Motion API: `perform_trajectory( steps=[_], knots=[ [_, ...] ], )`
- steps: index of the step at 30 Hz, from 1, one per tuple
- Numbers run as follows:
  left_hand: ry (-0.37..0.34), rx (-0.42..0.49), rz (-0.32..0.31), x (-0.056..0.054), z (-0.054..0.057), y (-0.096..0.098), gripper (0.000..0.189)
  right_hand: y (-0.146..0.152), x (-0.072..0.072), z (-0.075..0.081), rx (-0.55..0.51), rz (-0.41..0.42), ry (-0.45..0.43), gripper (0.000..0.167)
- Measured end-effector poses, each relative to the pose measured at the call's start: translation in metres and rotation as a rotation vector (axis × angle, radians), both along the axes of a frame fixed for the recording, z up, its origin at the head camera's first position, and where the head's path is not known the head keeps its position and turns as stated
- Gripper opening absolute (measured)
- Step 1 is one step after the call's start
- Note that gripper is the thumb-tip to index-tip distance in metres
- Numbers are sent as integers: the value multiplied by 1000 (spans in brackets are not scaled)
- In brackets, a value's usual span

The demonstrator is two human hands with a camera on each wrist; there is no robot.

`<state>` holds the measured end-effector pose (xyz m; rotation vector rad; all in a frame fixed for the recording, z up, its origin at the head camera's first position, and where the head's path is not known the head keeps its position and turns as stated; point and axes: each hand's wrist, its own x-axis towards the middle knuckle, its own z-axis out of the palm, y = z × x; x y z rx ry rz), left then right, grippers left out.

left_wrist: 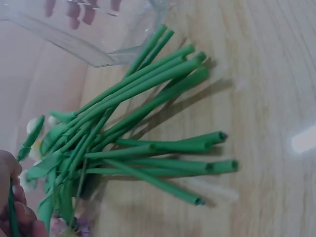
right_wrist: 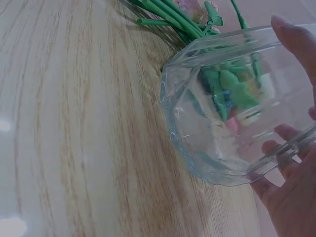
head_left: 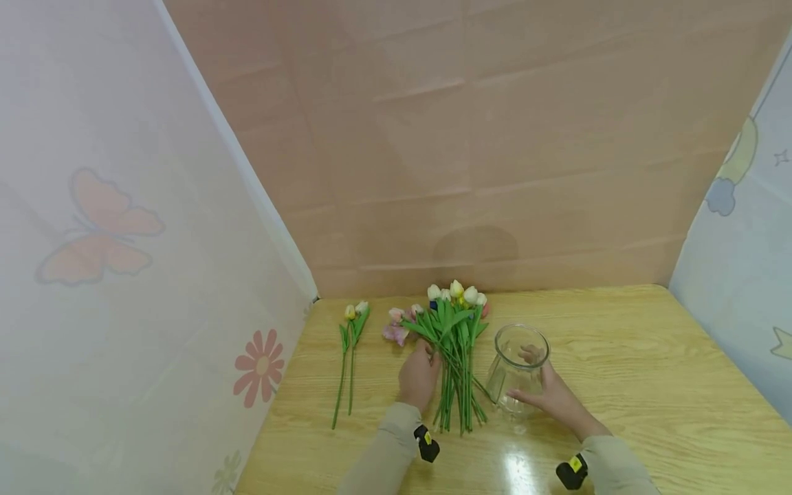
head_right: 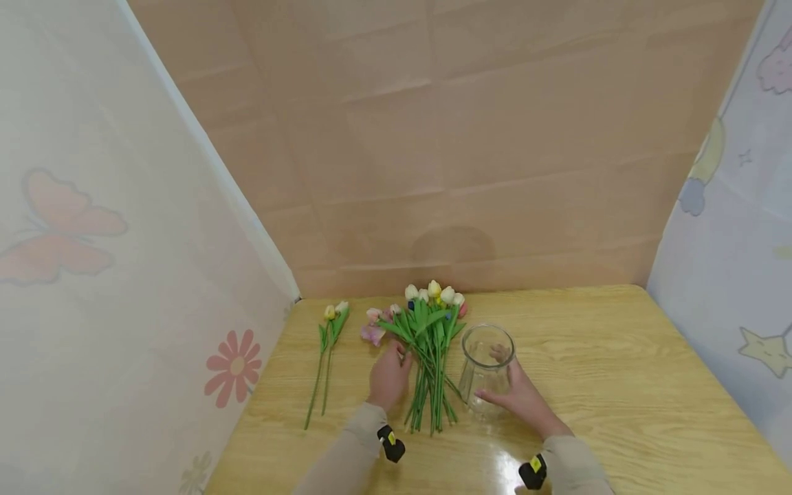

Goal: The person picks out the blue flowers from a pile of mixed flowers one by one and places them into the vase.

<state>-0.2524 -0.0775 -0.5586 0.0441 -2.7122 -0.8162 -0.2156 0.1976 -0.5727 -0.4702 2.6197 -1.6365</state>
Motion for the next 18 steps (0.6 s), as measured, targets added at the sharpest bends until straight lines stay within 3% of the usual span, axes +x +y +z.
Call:
perform_trajectory(
  steps=[6,11,14,18],
  knots=[
    [205,44,-48,-1,10,-12,11,0,-1,1,5,-1,-7,99],
    [360,124,-21,-4,19,-27,11,1,-2,-1,6,0,-12,99],
    [411,199,30,-10,21,-40,10,1,-2,-3,8,1,-15,98],
    [400,343,119,-16,20,-61,8,1,-3,-3,10,0,-17,99]
  ],
)
